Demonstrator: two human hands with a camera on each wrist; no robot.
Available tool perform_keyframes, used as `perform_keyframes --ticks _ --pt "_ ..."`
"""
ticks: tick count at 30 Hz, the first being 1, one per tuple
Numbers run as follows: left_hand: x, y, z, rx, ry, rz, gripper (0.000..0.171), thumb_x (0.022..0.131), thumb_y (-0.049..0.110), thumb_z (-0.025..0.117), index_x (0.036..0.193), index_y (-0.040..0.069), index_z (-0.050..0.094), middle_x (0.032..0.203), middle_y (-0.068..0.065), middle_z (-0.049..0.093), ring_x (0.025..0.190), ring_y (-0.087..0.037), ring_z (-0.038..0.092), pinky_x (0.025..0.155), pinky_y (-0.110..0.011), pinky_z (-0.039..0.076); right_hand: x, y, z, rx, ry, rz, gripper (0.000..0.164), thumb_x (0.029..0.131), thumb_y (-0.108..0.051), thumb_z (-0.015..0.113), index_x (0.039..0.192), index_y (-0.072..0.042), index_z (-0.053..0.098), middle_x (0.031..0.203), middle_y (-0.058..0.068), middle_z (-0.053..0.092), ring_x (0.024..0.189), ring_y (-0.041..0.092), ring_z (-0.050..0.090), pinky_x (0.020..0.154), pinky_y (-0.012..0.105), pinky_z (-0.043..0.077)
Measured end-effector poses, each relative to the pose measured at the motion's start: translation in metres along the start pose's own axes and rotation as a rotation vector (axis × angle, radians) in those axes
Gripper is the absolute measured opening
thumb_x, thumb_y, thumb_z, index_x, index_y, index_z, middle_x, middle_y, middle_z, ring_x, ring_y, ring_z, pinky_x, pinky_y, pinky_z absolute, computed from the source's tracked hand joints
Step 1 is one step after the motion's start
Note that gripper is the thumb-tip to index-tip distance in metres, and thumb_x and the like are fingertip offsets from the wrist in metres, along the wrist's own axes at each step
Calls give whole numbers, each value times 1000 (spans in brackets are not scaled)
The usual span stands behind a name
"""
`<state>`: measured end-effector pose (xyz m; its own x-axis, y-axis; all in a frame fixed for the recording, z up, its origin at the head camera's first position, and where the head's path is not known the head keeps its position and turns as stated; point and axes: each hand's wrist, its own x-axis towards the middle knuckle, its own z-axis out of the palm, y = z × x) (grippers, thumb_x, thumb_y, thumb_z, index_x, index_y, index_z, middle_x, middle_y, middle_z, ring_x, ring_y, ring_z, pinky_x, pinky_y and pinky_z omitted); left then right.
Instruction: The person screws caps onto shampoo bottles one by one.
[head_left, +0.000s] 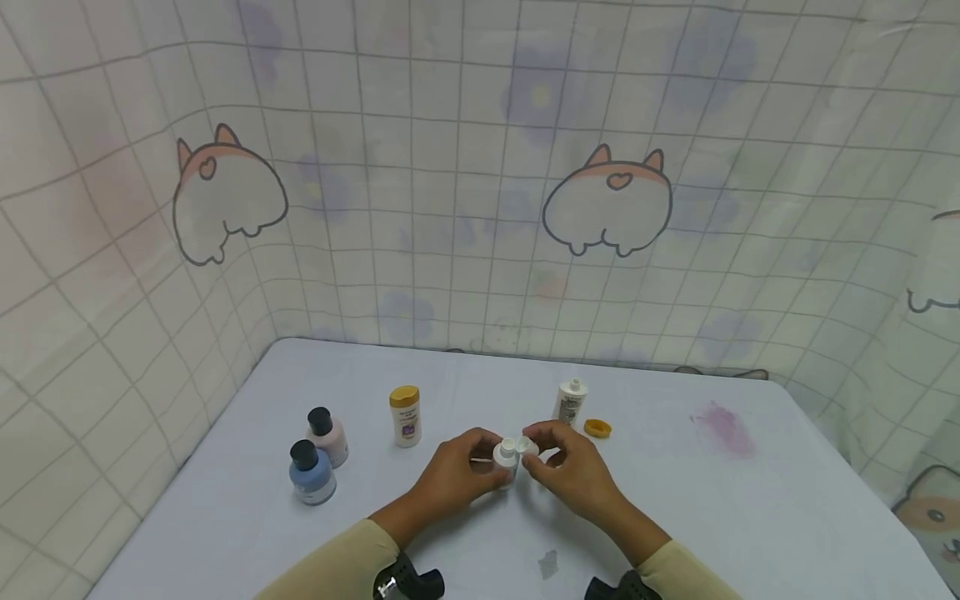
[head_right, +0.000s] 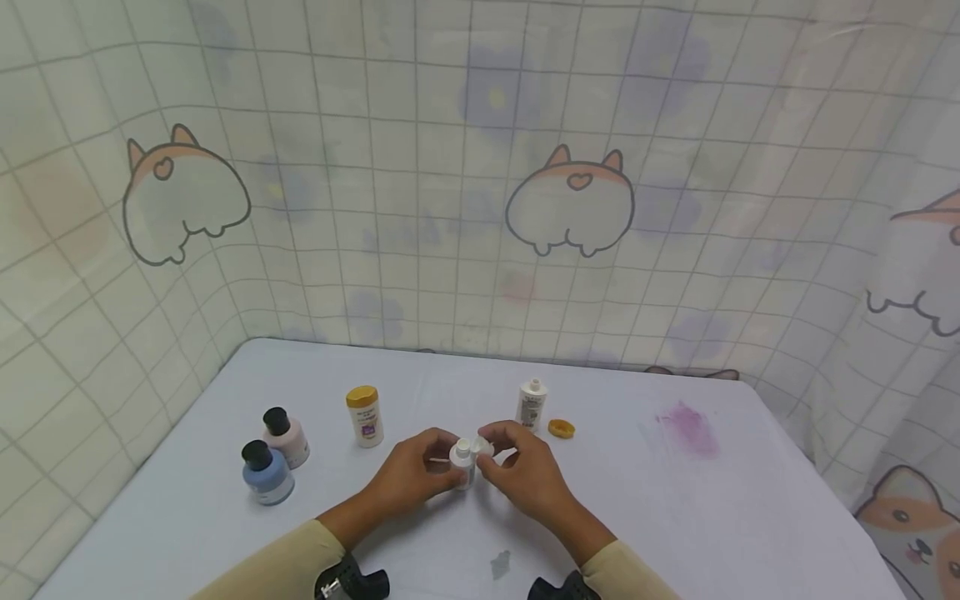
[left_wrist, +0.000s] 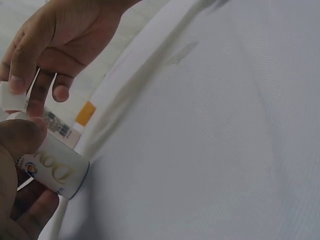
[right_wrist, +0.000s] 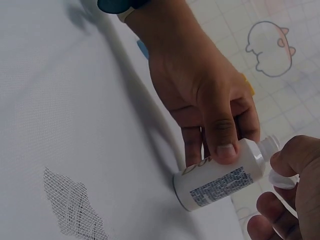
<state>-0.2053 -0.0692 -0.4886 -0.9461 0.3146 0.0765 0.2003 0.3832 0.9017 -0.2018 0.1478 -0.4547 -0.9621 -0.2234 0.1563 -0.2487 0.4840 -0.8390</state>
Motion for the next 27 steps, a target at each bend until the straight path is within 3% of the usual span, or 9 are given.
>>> perform_keyframes --ticks 17,27 --pt "0 -1 0 -4 -12 28 43 86 19 86 123 15 63 120 1 68 110 -15 69 89 -22 57 2 -4 0 -18 9 -49 32 86 -4 82 113 -16 70 103 -8 67 95 13 62 75 27 56" --pt "2 -1 0 -7 -7 50 45 84 19 87 121 10 63 118 -3 69 109 -18 70 89 -23 57 6 -9 2 7 4 -74 31 87 -5 82 113 -18 71 101 -6 66 93 26 64 73 27 57"
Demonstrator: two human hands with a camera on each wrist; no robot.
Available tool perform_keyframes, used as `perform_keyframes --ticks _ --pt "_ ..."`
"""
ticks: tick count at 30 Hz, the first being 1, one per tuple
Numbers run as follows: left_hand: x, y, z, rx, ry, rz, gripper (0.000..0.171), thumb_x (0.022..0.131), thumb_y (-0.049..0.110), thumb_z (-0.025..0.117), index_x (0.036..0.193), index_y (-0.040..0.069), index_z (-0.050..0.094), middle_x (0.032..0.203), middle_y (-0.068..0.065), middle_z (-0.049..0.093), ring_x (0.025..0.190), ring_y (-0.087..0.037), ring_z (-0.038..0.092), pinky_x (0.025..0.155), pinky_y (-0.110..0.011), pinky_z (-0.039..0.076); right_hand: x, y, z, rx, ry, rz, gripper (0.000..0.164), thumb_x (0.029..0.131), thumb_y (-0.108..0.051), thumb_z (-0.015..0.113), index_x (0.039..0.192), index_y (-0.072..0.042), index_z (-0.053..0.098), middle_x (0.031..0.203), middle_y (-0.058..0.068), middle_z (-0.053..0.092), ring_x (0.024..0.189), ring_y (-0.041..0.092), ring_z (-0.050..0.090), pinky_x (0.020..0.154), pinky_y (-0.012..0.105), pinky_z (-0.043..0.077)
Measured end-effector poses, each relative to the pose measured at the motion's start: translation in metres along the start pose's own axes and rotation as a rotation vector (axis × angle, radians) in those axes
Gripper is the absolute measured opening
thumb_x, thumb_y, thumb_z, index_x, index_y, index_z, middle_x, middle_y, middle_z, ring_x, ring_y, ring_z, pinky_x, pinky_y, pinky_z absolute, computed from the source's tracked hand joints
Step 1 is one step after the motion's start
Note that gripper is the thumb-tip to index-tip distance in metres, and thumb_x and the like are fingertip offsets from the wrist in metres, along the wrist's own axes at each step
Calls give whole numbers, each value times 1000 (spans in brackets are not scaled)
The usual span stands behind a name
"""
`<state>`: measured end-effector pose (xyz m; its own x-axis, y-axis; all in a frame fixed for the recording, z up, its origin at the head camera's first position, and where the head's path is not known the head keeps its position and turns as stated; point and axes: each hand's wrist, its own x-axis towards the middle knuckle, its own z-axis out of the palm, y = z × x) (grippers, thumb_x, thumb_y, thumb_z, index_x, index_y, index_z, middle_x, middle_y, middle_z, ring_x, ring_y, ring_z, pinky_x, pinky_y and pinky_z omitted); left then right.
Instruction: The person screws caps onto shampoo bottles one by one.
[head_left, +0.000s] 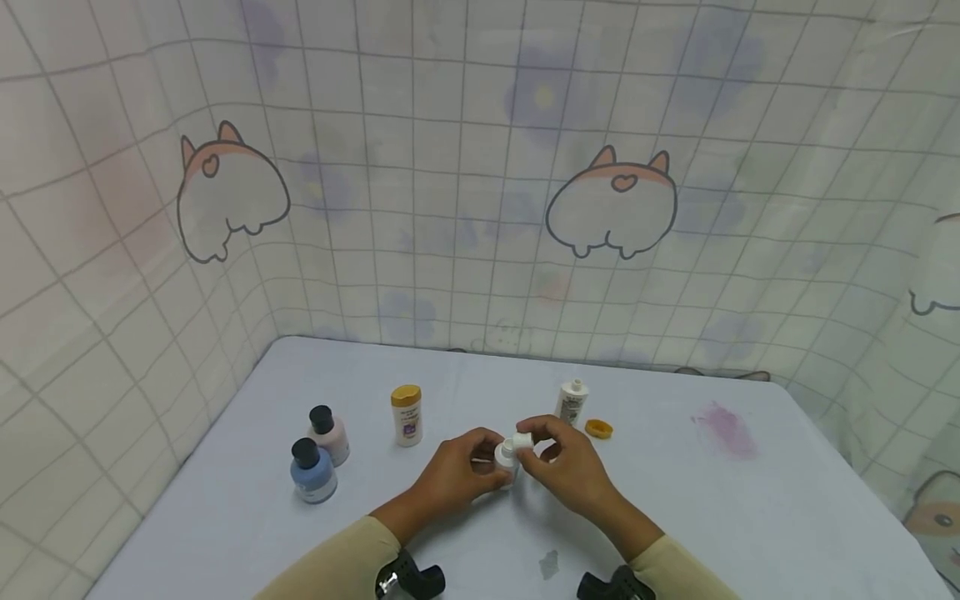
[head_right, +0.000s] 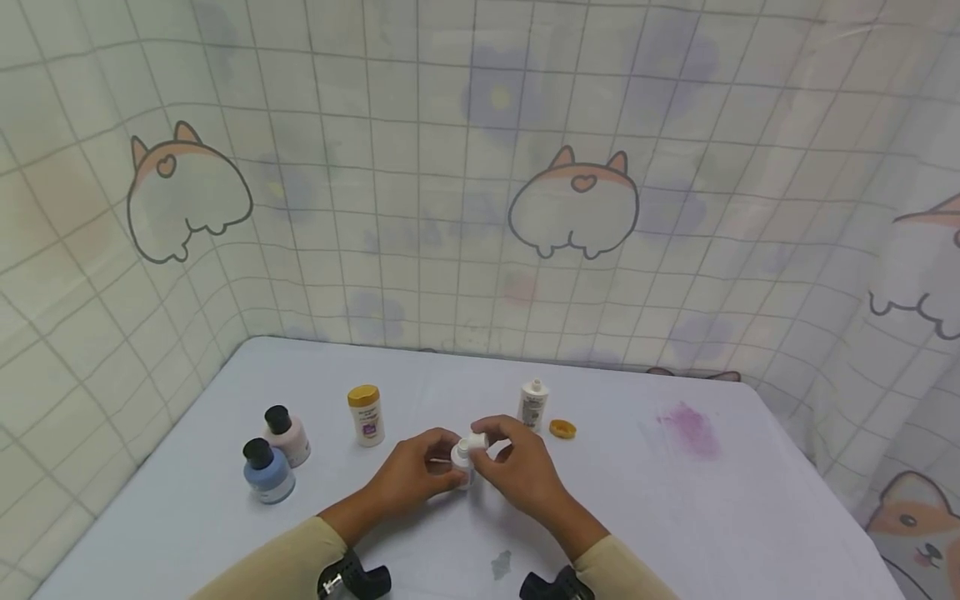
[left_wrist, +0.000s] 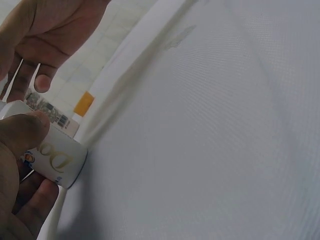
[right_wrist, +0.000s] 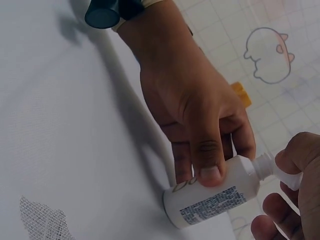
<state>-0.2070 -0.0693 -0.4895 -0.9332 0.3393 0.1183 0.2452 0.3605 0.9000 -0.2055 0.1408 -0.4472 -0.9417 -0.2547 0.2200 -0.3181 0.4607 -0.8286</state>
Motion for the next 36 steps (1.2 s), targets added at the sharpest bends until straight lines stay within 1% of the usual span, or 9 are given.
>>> perform_keyframes --ticks 5,7,13,17,22,28,32,36 --pt "1 -1 -2 1 -1 0 46 84 19 88 122 9 63 118 -2 69 109 -17 69 90 -24 57 3 -3 2 11 3 -41 32 86 -5 82 115 -15 70 102 -5 67 93 19 64 72 28 57" --pt "1 0 -3 1 -5 -2 45 85 18 87 122 9 63 119 -2 68 110 -17 69 91 -25 57 5 -4 3 10 3 -49 33 86 -5 82 116 -14 70 102 -5 67 93 18 64 72 28 58" --pt "1 1 -5 -3 -15 -21 44 87 16 85 125 10 62 119 -2 68 112 -17 67 93 -25 56 7 -7 5 7 -12 -38 34 87 -8 82 117 -17 69 104 -5 67 95 31 65 73 28 57" --pt "1 1 -5 -7 -17 -27 45 87 16 84 126 10 62 119 -2 69 111 -17 68 92 -26 57 8 -7 6 0 -29 -37 32 88 -9 81 117 -17 70 105 -5 66 93 33 64 71 27 56" --pt "0 0 -4 -10 -15 -28 45 88 16 84 126 11 62 119 -2 69 111 -16 68 91 -25 57 7 -6 8 -27 -47 -42 32 89 -9 80 119 -14 71 107 -4 66 89 28 64 69 27 57" --pt "0 -1 -3 -7 -17 -27 45 87 15 84 126 12 62 120 0 68 111 -13 68 92 -23 56 5 -5 9 -54 -51 -46 33 89 -9 80 120 -17 71 107 -5 66 83 20 63 66 27 56" --pt "0 -1 -3 -9 -18 -14 45 87 15 85 126 10 62 120 -2 68 111 -16 68 92 -25 56 4 -3 10 -52 -56 -52 34 89 -9 80 120 -20 71 107 -5 66 83 20 63 66 27 56" --pt "0 -2 -2 -1 -17 -9 45 86 16 85 125 9 62 120 -3 68 111 -17 68 92 -24 56 3 0 11 -57 -65 -57 34 89 -9 80 120 -21 71 108 -5 66 85 21 63 67 26 57"
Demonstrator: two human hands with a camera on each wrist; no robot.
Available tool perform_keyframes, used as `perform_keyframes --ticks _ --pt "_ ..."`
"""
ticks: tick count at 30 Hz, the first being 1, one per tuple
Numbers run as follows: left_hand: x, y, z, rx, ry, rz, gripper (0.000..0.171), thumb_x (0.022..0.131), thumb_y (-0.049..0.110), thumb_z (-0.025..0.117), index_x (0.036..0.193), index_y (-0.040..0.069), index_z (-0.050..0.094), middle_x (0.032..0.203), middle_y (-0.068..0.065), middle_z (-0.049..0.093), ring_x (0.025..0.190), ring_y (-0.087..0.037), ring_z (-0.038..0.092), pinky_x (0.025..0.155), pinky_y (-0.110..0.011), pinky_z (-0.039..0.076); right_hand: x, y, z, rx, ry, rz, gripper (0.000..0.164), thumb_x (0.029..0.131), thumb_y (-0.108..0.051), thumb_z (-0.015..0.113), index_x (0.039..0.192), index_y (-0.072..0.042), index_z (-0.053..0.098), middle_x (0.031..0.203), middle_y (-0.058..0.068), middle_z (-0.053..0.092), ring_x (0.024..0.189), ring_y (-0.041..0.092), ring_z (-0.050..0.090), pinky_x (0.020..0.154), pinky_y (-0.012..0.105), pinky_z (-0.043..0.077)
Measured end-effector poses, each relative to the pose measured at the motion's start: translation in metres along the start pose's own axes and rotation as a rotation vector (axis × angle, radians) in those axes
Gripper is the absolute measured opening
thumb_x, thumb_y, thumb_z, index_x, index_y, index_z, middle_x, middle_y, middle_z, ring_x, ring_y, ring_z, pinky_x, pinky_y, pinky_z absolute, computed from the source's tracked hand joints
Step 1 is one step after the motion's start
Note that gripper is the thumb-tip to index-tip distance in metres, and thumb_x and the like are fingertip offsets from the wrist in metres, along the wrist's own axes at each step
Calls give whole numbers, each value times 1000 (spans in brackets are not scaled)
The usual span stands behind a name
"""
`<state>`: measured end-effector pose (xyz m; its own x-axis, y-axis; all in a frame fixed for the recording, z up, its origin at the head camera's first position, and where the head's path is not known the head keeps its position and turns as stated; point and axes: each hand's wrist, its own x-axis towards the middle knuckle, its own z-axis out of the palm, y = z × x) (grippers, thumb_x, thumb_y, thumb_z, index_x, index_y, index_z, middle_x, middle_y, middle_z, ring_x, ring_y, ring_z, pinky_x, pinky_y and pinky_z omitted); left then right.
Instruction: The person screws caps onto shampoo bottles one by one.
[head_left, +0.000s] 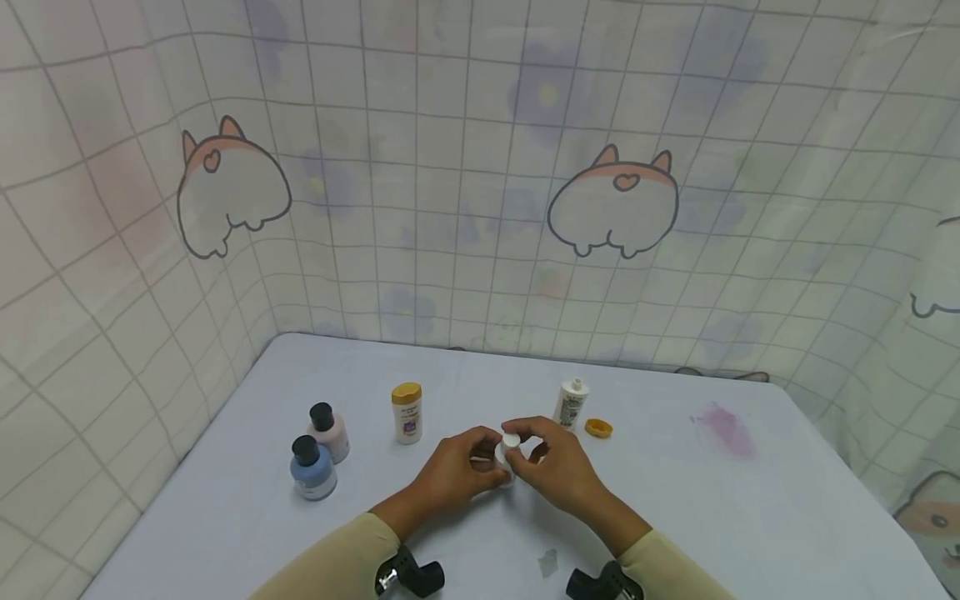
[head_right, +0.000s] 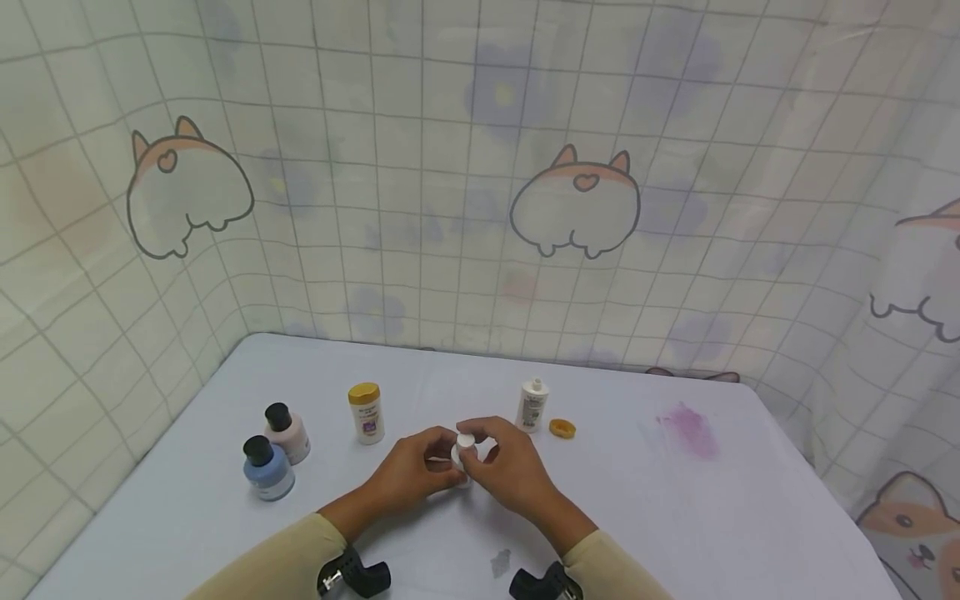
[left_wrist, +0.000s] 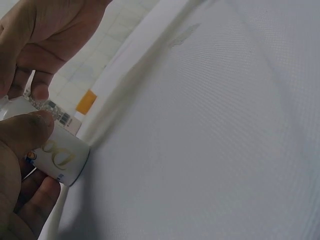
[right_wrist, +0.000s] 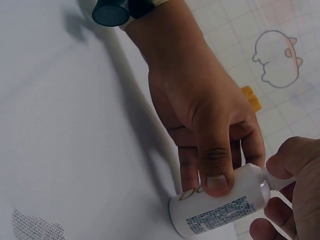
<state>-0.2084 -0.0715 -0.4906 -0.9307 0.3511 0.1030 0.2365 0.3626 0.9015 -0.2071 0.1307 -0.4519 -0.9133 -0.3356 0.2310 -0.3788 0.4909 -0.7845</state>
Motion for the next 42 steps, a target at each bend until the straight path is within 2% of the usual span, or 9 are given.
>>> perform_keyframes --ticks 7,14,19,26,30,34,38,42 --pt "0 0 1 -3 -1 -3 46 85 16 86 124 7 62 120 -3 68 111 -17 68 92 -22 56 -1 1 1 -8 7 14 35 89 -10 80 120 -24 72 107 -6 65 84 20 63 66 27 56" --pt "1 -1 0 3 0 -5 45 86 17 86 123 9 63 120 -2 68 112 -17 68 92 -23 56 -3 2 0 32 14 5 37 88 -10 82 122 -23 71 107 -6 65 95 31 64 69 26 57" --pt "1 -1 0 -6 -3 -9 44 86 16 86 123 11 63 120 -1 68 111 -15 68 92 -23 56 -5 3 -2 26 35 7 39 87 -10 83 121 -23 71 104 -8 65 100 27 64 73 27 58" --pt "0 -1 0 -12 -6 -21 44 87 14 84 125 12 63 119 0 68 111 -15 68 92 -24 56 -6 5 -3 -1 64 -4 37 87 -5 82 118 -21 72 102 -12 66 96 15 63 72 26 57" --pt "0 -1 -1 -13 -4 -6 44 87 14 85 125 10 63 119 -1 69 111 -17 68 92 -25 56 -5 5 -3 4 63 4 35 87 -7 82 117 -21 72 103 -11 67 97 16 62 73 27 57" --pt "0 -3 -1 -21 -5 7 43 87 14 85 124 10 63 118 -1 69 111 -16 68 92 -24 56 -5 6 -1 15 57 1 41 86 -8 84 122 -20 69 107 -8 66 95 21 63 71 26 57" --pt "0 -4 0 -29 -3 19 43 86 13 85 123 9 63 118 -1 69 111 -16 68 92 -23 56 -4 7 1 26 43 -30 47 87 -7 83 129 -19 66 117 -4 66 98 27 65 75 33 59" --pt "0 -5 0 -25 3 20 44 86 14 86 123 8 63 118 -2 69 110 -16 69 91 -22 56 -5 7 3 -24 35 -38 43 89 -12 81 128 -24 68 124 -8 66 102 22 64 83 40 57"
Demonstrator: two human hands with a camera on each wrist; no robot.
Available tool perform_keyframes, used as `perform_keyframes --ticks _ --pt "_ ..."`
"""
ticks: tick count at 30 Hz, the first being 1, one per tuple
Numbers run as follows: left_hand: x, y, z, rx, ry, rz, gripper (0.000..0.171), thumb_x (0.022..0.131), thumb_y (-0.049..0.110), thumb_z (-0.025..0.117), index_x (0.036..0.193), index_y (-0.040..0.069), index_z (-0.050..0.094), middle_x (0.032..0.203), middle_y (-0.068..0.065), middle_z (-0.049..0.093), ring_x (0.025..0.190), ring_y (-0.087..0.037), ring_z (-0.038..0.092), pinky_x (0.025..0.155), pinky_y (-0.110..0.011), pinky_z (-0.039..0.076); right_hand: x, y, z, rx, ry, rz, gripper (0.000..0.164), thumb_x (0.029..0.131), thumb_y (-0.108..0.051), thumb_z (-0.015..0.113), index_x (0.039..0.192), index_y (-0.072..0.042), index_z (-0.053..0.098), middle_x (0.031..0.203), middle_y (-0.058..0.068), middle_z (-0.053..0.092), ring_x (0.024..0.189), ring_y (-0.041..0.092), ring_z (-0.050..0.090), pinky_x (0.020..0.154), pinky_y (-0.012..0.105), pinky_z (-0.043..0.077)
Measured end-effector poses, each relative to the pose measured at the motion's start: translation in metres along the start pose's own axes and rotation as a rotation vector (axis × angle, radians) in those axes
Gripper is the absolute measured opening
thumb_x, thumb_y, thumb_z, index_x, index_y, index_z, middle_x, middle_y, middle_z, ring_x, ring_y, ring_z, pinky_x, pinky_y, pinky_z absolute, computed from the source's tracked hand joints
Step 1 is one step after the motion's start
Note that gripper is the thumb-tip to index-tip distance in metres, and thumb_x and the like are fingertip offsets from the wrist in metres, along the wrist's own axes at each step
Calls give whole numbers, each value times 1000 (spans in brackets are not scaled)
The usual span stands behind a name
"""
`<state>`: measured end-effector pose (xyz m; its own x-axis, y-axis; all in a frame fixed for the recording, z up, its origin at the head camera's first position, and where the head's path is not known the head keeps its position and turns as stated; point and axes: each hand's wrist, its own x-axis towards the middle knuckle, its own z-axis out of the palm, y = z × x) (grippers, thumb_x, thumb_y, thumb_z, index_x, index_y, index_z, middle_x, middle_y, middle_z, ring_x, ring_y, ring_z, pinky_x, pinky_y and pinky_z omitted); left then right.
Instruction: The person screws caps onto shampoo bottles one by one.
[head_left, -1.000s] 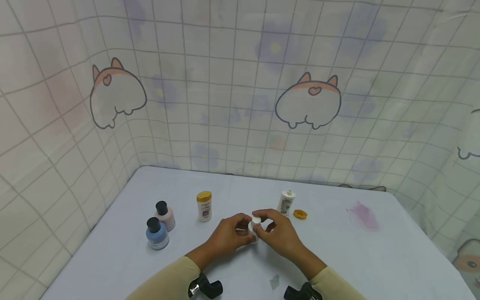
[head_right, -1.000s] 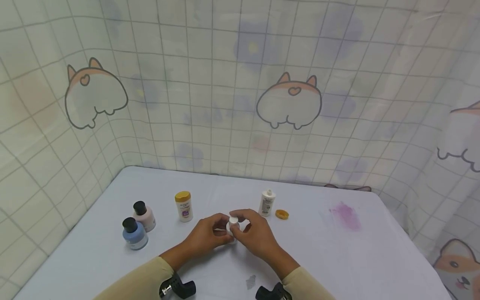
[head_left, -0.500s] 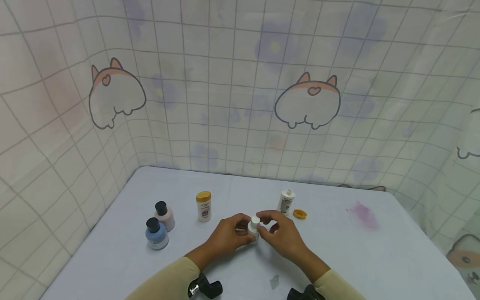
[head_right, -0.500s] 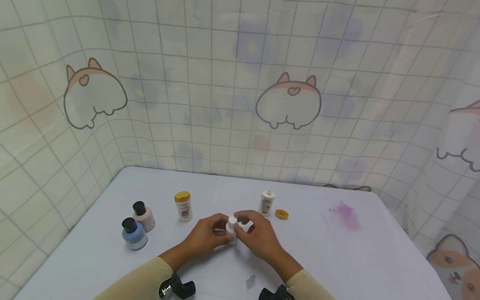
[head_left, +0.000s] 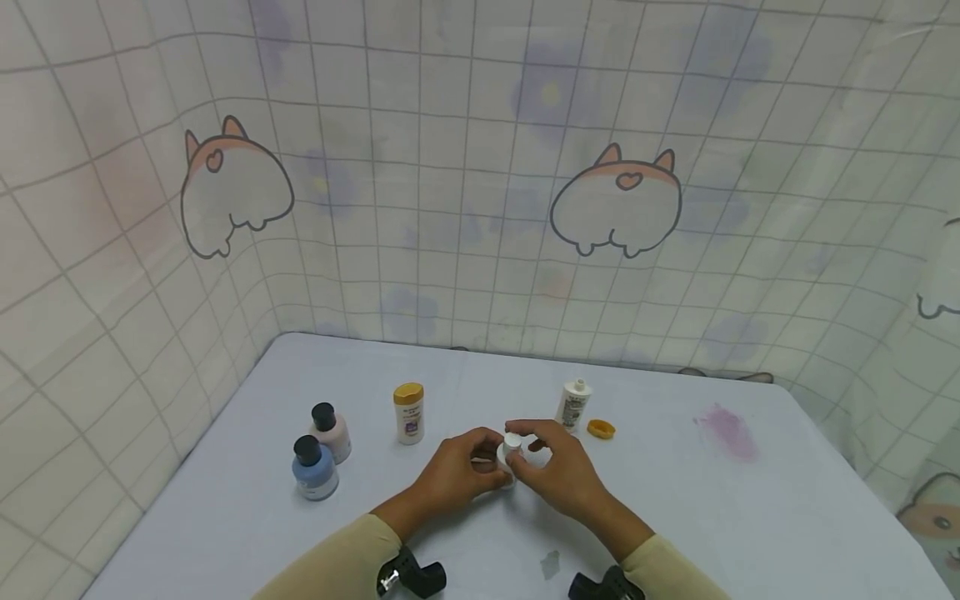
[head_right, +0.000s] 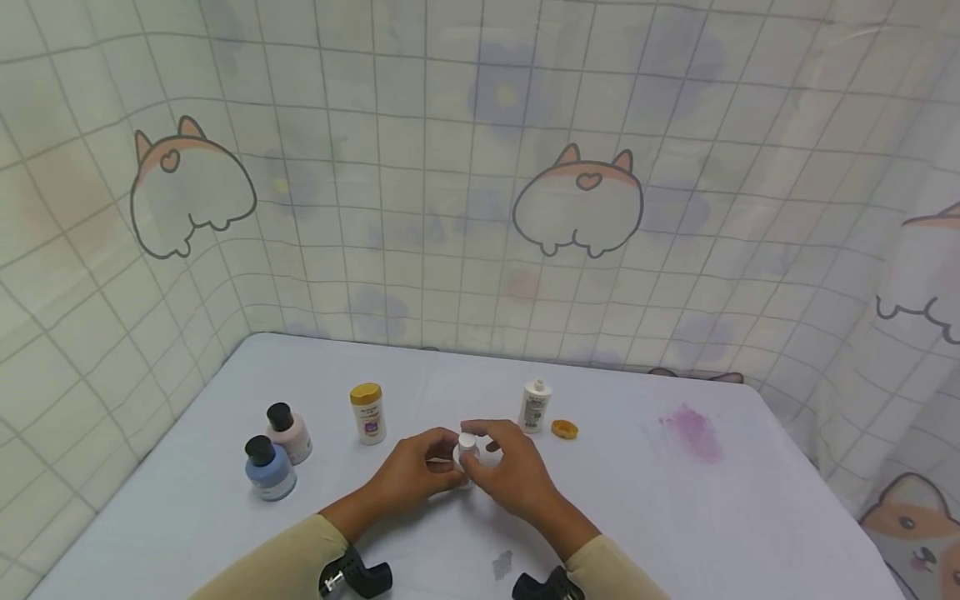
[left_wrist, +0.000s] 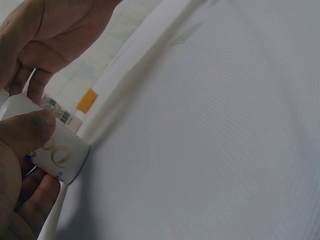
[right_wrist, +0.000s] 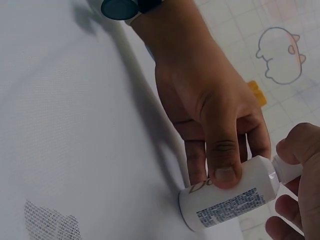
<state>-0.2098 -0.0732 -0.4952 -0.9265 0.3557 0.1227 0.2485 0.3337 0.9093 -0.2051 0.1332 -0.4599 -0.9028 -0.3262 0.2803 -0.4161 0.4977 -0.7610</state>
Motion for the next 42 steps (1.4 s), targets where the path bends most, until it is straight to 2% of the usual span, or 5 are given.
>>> perform_keyframes --ticks 15,20,25,30,42 --pt "0 0 0 1 -2 3 45 85 14 86 123 9 64 118 -1 69 110 -15 68 92 -23 56 -2 2 -3 26 51 39 31 87 -9 82 114 -20 72 103 -8 65 95 30 65 76 31 56" --pt "0 0 0 -8 -8 -12 44 85 15 86 123 12 64 118 1 69 109 -14 68 92 -23 56 -2 4 -3 41 25 -13 39 88 -8 82 125 -15 69 114 -7 66 102 31 64 80 37 58" --pt "1 0 0 -8 -11 -28 45 85 15 87 123 14 64 117 2 69 108 -12 68 90 -21 56 0 0 -5 18 -18 -44 44 91 -10 79 131 -23 67 129 -10 64 102 27 65 83 45 58" --pt "1 2 -1 -14 -11 -24 46 85 13 87 124 11 64 118 -1 69 109 -14 68 89 -21 56 0 -3 -4 -18 -21 8 37 92 -12 78 124 -29 70 124 -9 66 96 20 66 78 39 58" --pt "0 2 -1 13 -3 -48 46 84 20 88 122 13 65 117 1 70 108 -14 69 90 -23 57 2 -1 -1 8 21 74 29 87 -24 85 111 -23 68 106 -6 63 96 23 62 76 34 56"
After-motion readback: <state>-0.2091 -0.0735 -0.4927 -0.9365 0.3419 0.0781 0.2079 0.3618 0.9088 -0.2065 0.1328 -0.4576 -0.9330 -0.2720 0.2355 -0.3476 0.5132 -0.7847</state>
